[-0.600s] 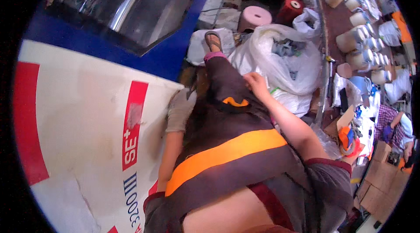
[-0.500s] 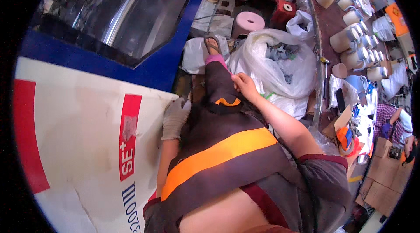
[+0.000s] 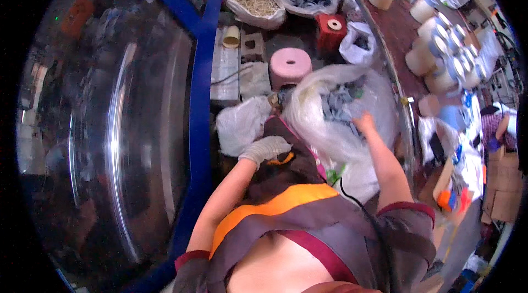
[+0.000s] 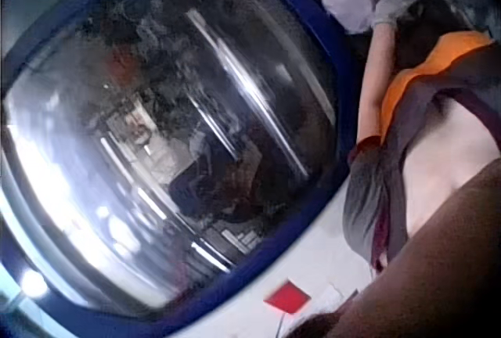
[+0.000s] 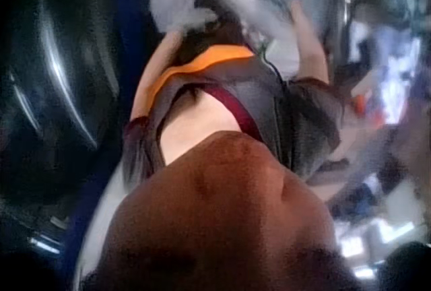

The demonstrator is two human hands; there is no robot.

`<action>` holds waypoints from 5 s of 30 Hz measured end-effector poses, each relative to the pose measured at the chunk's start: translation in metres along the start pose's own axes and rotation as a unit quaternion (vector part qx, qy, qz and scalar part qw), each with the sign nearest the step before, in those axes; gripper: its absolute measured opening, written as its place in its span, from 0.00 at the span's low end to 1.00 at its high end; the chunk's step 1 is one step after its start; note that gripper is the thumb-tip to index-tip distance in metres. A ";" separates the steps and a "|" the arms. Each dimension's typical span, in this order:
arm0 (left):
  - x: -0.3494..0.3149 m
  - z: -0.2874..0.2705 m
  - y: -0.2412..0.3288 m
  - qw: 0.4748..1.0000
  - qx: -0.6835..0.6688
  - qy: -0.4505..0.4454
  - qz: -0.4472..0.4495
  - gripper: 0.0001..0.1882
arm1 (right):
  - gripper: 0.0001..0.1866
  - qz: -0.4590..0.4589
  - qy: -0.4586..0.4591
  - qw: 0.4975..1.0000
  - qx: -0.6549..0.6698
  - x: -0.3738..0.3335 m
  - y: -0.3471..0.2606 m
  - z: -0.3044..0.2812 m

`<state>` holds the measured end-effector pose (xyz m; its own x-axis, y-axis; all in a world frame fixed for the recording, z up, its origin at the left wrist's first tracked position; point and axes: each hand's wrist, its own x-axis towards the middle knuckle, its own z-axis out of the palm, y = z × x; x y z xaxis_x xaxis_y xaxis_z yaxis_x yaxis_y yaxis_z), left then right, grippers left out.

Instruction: The person sits on the floor and repeatedly assembles plastic pitchers by attaching gray lids to white bodies. They pick up a pitcher body, place a lid on top, and then set the assembled unit aside. The process is repeated multiple times with identical components.

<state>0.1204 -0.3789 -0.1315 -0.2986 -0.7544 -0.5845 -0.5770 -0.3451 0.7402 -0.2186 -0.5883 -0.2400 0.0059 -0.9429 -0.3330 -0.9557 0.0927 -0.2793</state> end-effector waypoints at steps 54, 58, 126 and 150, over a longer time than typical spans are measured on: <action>0.623 -0.666 0.024 0.932 0.205 -0.298 -0.034 0.32 | 0.21 0.224 -0.175 0.925 0.251 0.526 -0.355 -0.147; 0.629 -0.713 0.024 0.973 0.100 -0.071 -0.194 0.29 | 0.23 0.306 -0.216 0.904 0.204 0.489 -0.371 -0.147; 0.541 -0.644 -0.368 0.407 -0.710 0.575 -0.005 0.20 | 0.14 -0.205 -0.120 0.885 0.400 0.553 -0.459 0.133; 0.574 -0.606 -0.221 0.935 -0.087 0.337 -0.071 0.51 | 0.33 -0.434 0.116 0.880 0.152 0.545 -0.501 0.184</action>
<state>0.5371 -1.0735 -0.4292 0.3524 -0.8547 -0.3811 -0.4250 -0.5090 0.7485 0.3174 -1.0896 -0.4474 0.6018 -0.7368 0.3081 -0.4968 -0.6474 -0.5779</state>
